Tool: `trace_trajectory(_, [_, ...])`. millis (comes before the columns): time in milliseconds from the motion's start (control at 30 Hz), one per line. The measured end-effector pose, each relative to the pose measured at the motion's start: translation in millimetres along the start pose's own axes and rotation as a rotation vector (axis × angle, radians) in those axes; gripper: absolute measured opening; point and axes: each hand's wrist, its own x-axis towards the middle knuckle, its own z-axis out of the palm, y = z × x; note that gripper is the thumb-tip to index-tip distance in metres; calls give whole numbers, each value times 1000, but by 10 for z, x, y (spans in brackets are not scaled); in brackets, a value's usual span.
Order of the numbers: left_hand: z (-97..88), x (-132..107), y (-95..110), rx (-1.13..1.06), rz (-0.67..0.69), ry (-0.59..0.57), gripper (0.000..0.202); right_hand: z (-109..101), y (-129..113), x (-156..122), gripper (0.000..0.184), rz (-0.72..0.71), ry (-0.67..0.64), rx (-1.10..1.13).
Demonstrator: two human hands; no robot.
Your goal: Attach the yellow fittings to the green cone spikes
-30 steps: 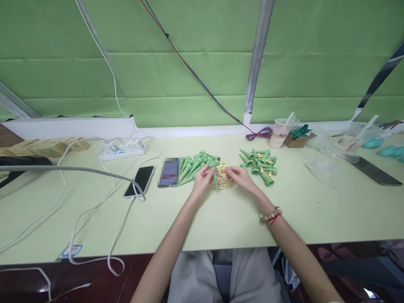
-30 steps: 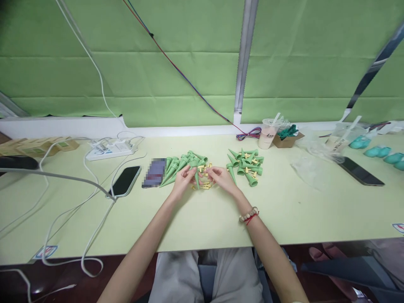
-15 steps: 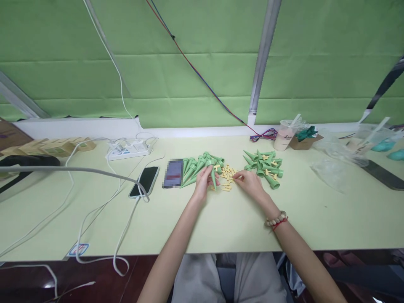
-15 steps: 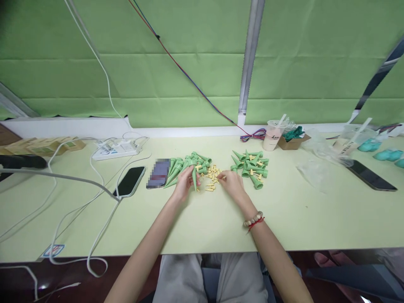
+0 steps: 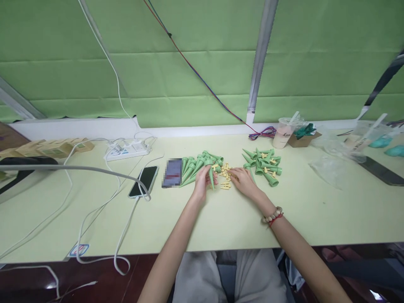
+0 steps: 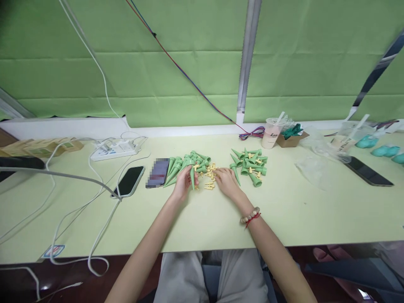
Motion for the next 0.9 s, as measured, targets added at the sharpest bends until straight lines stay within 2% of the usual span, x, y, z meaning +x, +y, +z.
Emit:
trace_trajectory(200, [4, -8, -12, 23, -11, 3, 38, 16, -8, 19, 23, -10, 5, -13])
trace_trajectory(367, [-14, 10, -67, 40, -26, -6, 35, 38, -1, 20, 20, 39, 32, -13])
trace_trajectory(633, [-26, 39, -91, 57, -21, -29, 29, 71, 29, 27, 22, 13, 61, 11])
trace_trajectory(767, [-34, 53, -95, 64, -16, -28, 28, 51, 2, 26, 27, -49, 1, 22])
trace_trajectory(900, [-58, 64, -119, 64, -17, -13, 28, 38, -14, 21, 26, -50, -28, 27])
